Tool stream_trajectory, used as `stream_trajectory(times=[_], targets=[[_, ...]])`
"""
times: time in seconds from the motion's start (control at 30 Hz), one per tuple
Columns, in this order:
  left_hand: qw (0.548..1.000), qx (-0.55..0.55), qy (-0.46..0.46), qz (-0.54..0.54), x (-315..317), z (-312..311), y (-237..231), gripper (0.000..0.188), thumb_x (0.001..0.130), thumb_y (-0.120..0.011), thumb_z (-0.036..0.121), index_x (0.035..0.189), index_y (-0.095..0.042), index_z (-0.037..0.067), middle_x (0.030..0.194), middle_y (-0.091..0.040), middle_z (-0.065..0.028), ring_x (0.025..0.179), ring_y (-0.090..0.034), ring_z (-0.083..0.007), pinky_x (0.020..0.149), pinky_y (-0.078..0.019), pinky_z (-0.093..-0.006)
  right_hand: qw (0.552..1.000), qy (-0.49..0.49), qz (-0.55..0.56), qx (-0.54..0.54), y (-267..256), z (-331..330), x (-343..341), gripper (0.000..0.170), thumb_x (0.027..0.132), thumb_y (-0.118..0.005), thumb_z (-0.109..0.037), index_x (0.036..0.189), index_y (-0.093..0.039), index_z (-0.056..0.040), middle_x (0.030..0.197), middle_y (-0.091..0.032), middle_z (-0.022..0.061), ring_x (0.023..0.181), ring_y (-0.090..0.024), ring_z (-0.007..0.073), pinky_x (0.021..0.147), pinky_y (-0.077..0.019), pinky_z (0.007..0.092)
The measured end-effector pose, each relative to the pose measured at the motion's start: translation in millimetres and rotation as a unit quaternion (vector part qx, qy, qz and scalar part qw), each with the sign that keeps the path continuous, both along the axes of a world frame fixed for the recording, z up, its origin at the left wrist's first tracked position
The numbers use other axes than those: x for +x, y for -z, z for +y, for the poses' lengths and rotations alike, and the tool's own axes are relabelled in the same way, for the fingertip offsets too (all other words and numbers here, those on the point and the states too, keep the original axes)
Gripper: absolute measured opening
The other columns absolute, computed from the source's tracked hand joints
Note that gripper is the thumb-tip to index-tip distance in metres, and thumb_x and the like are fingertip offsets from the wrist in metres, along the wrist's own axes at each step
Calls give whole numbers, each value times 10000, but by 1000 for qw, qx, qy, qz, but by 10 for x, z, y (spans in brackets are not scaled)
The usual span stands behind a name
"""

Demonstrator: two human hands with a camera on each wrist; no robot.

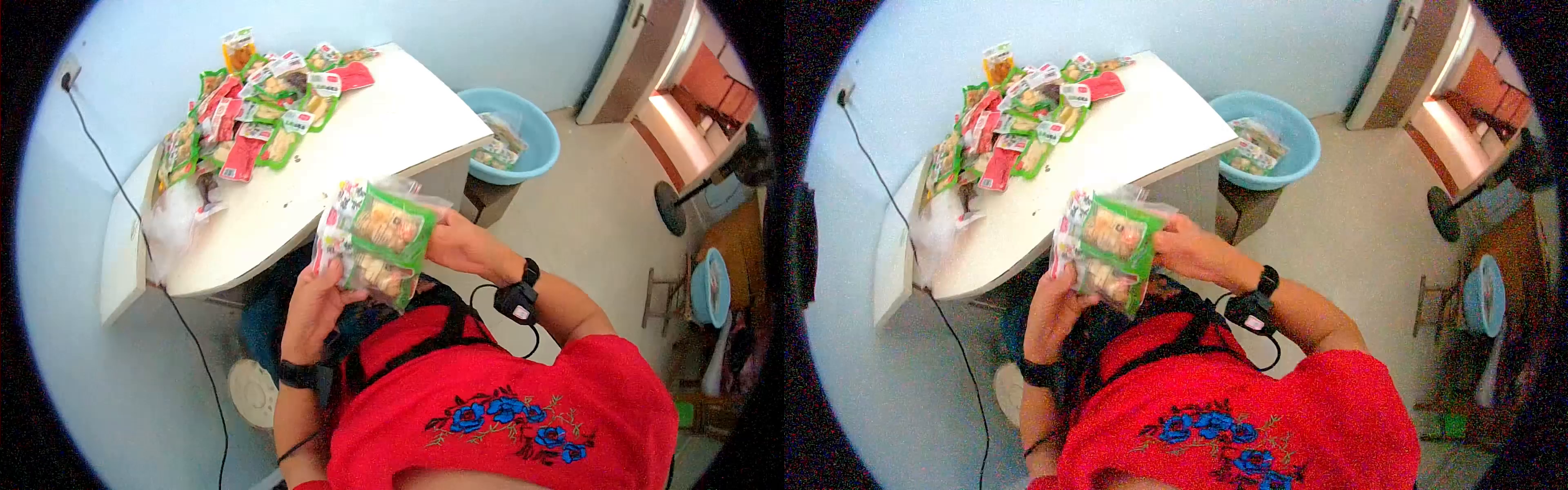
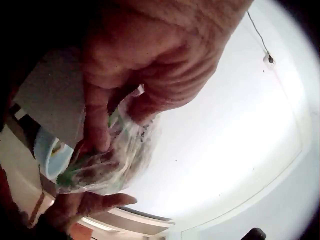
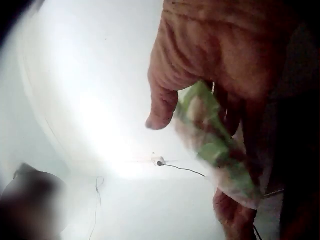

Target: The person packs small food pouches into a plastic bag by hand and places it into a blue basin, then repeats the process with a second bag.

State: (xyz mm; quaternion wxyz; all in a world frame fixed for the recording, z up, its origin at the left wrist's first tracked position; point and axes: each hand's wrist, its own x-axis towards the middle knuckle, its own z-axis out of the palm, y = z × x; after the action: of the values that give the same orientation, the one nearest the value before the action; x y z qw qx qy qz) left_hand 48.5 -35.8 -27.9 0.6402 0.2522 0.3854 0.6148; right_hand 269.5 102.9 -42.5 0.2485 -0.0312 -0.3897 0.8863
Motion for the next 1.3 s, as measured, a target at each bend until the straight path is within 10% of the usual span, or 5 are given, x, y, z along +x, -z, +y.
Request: stream_trajectory(times=[0.37, 0.5, 0.8, 1.0, 1.3], targets=[[999, 16, 37, 19, 252, 298, -161, 401, 978, -581, 227, 1326, -503, 44, 1188, -635, -69, 1037, -649, -189, 803, -603, -373, 993, 118, -11, -8, -178, -56, 115, 511, 918, -638, -92, 1384, -438, -25, 1363, -534, 106, 1235, -536, 227, 1038, -461, 416], [982, 23, 33, 187, 238, 507, -268, 509, 960, -610, 181, 1415, -426, 45, 1219, -606, -90, 1003, -636, -179, 809, -577, -309, 963, 251, -68, 65, -473, 230, 494, 474, 914, -633, -71, 1356, -467, -28, 1305, -574, 98, 1173, -576, 222, 967, -518, 396], [735, 84, -186, 647, -305, 1021, -331, 241, 948, -613, 149, 1145, -670, 21, 1015, -697, -92, 872, -649, -155, 729, -511, -285, 703, 467, -356, 400, -663, 1854, 1822, 304, 896, -674, -117, 1168, -595, -6, 1074, -672, 90, 949, -652, 177, 787, -553, 333], [657, 97, -189, 724, -515, 1197, -97, 168, 923, -612, 115, 1042, -669, 12, 938, -664, -125, 847, -643, -244, 757, -505, -333, 472, 218, -534, 666, 22, 2841, 2011, 275, 824, -613, -24, 1098, -632, -46, 968, -685, 191, 912, -670, 316, 794, -524, 415], [573, 136, -183, 787, -450, 1257, -38, 263, 808, -704, 72, 1058, -657, 1, 988, -595, -173, 926, -581, -334, 820, -482, -397, 273, -54, -711, 646, 794, 3455, 1640, 280, 805, -563, 1, 1003, -711, -132, 1067, -674, 111, 1034, -626, 294, 929, -384, 514]])
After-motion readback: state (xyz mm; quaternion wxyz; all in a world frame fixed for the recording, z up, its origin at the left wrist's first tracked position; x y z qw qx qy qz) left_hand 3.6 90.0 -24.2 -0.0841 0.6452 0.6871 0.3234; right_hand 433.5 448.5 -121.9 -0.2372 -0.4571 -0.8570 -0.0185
